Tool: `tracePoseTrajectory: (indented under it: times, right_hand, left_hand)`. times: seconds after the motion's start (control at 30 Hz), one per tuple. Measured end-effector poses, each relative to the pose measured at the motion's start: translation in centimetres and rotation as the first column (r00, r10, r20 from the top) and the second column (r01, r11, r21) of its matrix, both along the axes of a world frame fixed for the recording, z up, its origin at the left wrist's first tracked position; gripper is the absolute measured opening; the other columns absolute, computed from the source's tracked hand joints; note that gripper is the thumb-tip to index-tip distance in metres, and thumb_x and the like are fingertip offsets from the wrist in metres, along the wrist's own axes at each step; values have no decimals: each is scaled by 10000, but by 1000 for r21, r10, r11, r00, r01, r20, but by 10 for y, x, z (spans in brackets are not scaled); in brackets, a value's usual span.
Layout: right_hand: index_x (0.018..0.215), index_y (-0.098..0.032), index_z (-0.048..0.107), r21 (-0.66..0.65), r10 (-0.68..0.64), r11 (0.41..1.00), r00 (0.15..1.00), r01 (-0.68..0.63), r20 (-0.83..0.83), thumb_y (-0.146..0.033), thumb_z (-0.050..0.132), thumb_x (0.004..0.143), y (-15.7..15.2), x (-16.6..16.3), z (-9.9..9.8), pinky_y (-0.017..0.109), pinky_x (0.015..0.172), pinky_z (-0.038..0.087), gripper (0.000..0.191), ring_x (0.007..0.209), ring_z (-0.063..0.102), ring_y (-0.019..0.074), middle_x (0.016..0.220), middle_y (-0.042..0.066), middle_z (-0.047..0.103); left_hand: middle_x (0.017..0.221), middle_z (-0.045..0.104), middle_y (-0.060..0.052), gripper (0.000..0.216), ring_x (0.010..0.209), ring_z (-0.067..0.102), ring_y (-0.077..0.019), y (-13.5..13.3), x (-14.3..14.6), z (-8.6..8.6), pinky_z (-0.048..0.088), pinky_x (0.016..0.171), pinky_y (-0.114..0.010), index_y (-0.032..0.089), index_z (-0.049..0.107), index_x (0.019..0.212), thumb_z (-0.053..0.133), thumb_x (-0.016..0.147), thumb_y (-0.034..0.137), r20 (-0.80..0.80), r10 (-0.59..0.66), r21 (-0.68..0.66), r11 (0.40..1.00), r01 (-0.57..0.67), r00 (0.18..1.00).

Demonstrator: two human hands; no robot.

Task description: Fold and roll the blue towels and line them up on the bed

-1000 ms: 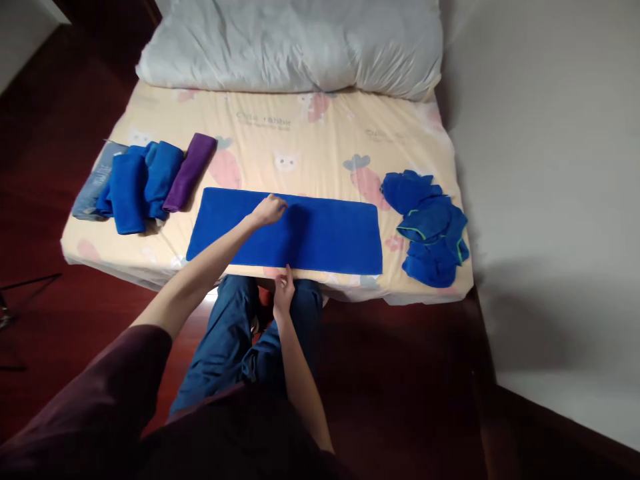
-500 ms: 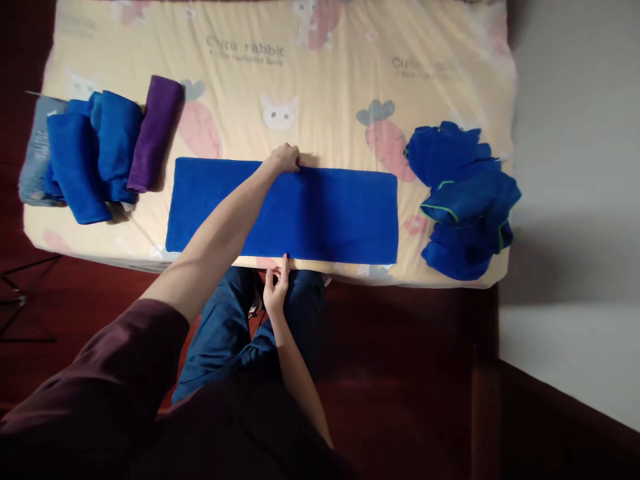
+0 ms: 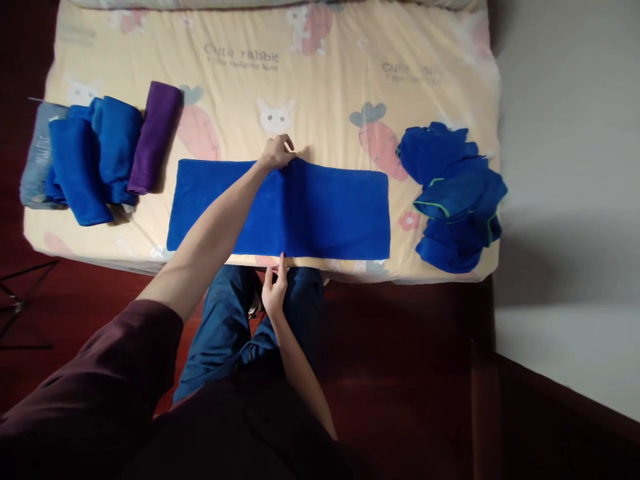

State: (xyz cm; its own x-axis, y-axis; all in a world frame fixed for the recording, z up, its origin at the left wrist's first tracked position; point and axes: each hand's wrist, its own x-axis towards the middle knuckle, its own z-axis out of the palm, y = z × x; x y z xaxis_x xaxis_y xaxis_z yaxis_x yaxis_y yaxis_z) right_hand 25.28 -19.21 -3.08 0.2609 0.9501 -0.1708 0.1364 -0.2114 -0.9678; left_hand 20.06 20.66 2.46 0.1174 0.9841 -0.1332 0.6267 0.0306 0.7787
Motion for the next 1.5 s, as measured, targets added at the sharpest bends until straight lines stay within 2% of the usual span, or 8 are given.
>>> tracePoseTrajectory:
  times: [0.17,0.33,0.53,0.7,0.87,1.07,1.23,1.5]
  right_hand:
    - [1622,-124,383,19,-40,999,999,39,7,-540,459,1053,0,-3,-2,393,1019,556,709,1055,660,228,1162,152,676]
    - [1580,-123,460,40,-82,996,997,82,-4,-525,480,1044,-1,-2,7,364,1005,563,671,1069,675,208,1237,162,661]
    - [1392,-72,650,81,-230,969,971,235,-60,-581,533,990,3,0,34,392,989,584,659,1089,710,253,1193,197,720]
    - [1248,-46,727,11,-469,881,877,473,-104,-612,637,903,11,9,63,413,965,612,669,1057,740,285,1164,213,754]
    - [1102,-49,746,187,-558,799,820,572,-125,-631,710,835,25,57,100,441,961,621,641,1039,744,300,1094,217,765]
    - [1042,-121,685,420,-520,744,845,519,-123,-616,769,777,61,135,156,385,934,629,568,1010,745,249,1043,157,750]
    - [1048,-162,667,586,-405,715,909,383,-99,-541,802,790,109,170,221,342,929,626,478,1051,731,218,1082,113,727]
    - [1027,-157,683,677,-222,701,970,226,-93,-540,817,813,154,169,306,368,840,646,459,1046,727,236,1045,107,733]
  left_hand:
    - [930,706,-142,179,1119,607,-296,-4,3,-1,473,1051,-391,101,678,982,686,804,100,10,-27,-23,999,28,1000]
    - [891,698,-118,169,1143,614,-299,-5,1,6,478,1068,-400,114,681,922,677,763,54,108,11,1,1000,-11,994]
    - [795,657,-99,157,1022,669,-297,-17,-8,48,542,974,-450,97,674,889,642,762,10,217,-9,-6,1000,10,976]
    - [780,644,-90,158,959,684,-280,-35,-16,98,577,904,-443,99,674,911,664,769,31,279,-11,29,1000,3,960]
    - [760,635,-66,72,829,688,-221,-67,-30,163,602,853,-410,121,648,887,659,825,85,342,-32,77,997,6,939]
    - [803,645,-21,163,781,703,-155,-116,-74,232,603,870,-364,162,613,925,748,834,161,516,-86,166,986,-1,852]
    - [822,672,-28,215,865,730,-175,-149,-116,260,598,909,-366,181,635,964,777,805,154,557,-45,209,974,-87,829]
    - [802,723,-72,185,866,706,-193,-190,-158,293,589,822,-306,179,684,940,792,795,219,503,13,358,907,-222,864]
